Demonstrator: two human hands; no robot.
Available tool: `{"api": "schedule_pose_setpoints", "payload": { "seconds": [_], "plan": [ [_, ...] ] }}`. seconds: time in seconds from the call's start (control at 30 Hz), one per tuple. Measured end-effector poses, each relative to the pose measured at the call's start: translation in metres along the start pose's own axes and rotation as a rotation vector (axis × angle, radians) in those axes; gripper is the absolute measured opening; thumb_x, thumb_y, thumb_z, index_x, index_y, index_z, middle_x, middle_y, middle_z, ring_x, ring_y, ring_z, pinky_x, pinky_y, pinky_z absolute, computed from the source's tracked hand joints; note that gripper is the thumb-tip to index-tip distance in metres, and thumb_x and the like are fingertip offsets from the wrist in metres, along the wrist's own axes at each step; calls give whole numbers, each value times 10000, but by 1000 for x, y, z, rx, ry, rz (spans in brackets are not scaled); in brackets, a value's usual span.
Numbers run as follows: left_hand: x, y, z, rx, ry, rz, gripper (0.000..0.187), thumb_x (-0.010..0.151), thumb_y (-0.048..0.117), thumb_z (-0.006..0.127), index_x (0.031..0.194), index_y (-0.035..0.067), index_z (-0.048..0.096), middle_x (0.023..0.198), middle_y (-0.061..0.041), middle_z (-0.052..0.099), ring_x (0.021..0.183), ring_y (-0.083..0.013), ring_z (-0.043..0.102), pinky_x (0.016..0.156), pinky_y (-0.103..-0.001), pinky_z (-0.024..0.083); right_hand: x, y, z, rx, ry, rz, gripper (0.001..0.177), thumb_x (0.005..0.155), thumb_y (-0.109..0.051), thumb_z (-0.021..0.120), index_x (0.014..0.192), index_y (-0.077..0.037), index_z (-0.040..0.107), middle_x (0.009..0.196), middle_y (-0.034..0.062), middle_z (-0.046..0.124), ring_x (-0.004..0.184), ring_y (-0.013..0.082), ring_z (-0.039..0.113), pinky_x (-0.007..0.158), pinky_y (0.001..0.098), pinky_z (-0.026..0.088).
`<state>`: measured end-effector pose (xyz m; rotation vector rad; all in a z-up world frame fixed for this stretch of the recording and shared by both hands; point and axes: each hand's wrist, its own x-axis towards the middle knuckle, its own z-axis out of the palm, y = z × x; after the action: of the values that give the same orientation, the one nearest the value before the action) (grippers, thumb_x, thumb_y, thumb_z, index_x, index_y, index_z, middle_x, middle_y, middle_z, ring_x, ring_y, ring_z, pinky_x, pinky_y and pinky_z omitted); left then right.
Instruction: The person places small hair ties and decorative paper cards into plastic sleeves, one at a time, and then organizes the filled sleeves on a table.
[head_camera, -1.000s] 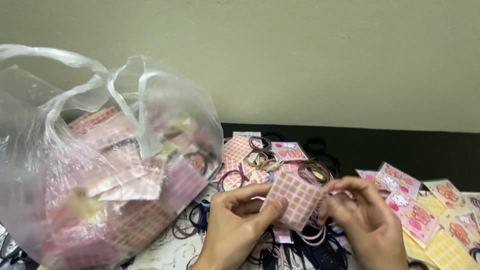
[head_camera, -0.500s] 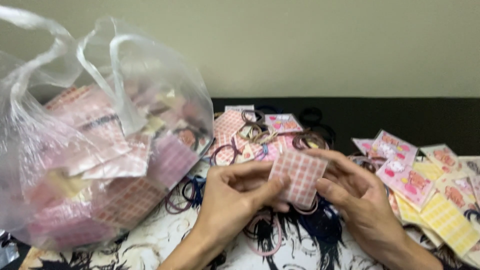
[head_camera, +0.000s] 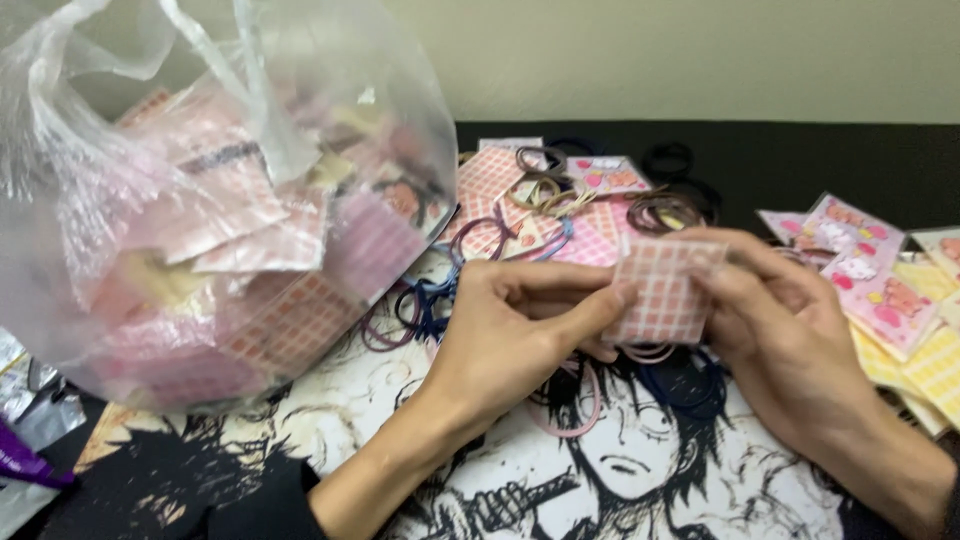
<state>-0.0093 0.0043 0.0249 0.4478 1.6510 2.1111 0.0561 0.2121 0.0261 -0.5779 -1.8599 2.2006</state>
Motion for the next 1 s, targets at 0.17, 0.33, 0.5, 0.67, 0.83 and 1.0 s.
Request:
{"api": "schedule_pose_setpoints", "payload": {
  "seconds": [0.17,0.33,0.5,0.67,0.83,1.0],
  "plan": [
    [0,-2,0,-31,-9,80,461,858,186,874,1259,-40,840,1252,-283,890,921,-331,905,678,-350,795,-2,2,2,-81,-25,-110,382,1073,-59,607,1414,80,707,1412,203,780,1217,265,725,983,356,583],
    [2,-10,-5,-69,-17,116,324,903,142,870,1188,-14,857,1241,-282,891,949,-351,905,738,-362,806,0,10,-8,-125,-154,-191,471,1005,-103,694,1455,33,734,1353,149,785,1102,178,669,858,261,523],
    [4,-16,-3,-149,-34,129,295,933,120,856,1161,-67,856,1165,-281,883,880,-355,883,663,-392,790,-2,8,-6,-88,-159,-155,643,891,-177,731,1490,59,711,1265,165,750,1120,206,685,978,289,539],
    [0,-4,-3,24,-75,86,341,908,179,853,1200,4,865,1145,-243,909,942,-303,916,745,-370,808,-3,8,-8,-102,-137,-155,472,1079,-264,626,1366,90,750,1239,181,786,1048,210,701,893,281,536],
    [-2,-6,-3,10,-92,82,337,914,187,855,1207,22,869,1167,-224,907,977,-265,905,806,-356,796,5,22,-17,-80,-142,-219,325,1047,-127,724,1304,64,781,1205,158,810,1029,178,720,906,246,559],
    [1,-12,-2,-50,-73,74,294,921,157,866,1172,4,879,1141,-215,904,966,-225,876,869,-340,773,5,23,-16,-71,-154,-237,346,994,-50,749,1321,59,766,1258,158,809,1098,199,750,992,269,599]
  ]
}}
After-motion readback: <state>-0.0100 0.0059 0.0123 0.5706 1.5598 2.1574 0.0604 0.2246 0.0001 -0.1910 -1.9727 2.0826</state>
